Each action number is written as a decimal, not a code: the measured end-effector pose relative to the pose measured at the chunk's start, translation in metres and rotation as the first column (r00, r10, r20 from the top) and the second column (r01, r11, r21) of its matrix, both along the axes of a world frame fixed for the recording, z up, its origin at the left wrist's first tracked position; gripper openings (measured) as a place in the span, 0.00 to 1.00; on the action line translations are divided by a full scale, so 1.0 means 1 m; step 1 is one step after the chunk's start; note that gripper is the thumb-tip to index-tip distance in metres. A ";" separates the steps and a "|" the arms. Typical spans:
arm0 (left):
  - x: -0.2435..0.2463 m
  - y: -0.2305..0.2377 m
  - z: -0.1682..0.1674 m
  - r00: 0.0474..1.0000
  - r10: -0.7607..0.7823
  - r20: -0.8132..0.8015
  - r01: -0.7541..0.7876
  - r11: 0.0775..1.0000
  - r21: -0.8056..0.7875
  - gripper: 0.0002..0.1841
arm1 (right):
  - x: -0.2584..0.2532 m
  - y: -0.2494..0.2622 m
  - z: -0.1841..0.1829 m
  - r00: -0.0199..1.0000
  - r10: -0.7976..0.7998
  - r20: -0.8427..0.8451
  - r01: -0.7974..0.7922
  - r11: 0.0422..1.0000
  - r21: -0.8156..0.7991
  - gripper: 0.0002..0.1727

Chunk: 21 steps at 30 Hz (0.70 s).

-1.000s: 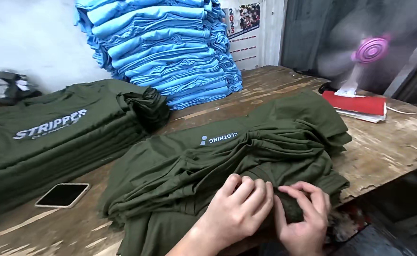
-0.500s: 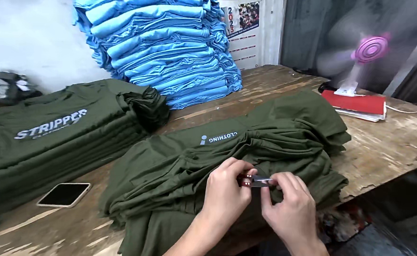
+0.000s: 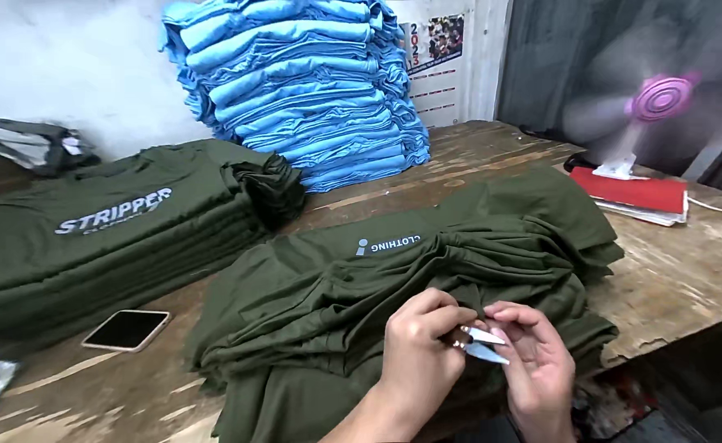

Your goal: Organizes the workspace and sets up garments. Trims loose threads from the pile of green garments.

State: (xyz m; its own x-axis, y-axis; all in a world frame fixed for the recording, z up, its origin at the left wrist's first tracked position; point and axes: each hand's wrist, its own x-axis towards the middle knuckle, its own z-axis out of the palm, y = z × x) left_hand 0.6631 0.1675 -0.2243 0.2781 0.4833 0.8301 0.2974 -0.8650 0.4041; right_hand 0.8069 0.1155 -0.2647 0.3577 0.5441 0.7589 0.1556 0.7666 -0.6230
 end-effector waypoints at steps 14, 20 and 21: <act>-0.038 -0.003 0.001 0.981 -0.172 -0.090 0.163 0.981 -0.101 0.18 | -0.002 -0.013 -0.014 0.774 -0.560 0.294 0.487 0.825 0.289 0.03; -0.029 0.013 -0.003 0.979 -0.120 -0.167 0.111 0.992 -0.058 0.12 | 0.000 -0.016 -0.016 0.736 -0.589 0.334 0.490 0.804 0.337 0.04; -0.026 0.013 -0.002 0.976 -0.130 -0.175 0.123 0.991 -0.052 0.11 | -0.001 -0.015 -0.016 0.734 -0.591 0.334 0.491 0.802 0.339 0.04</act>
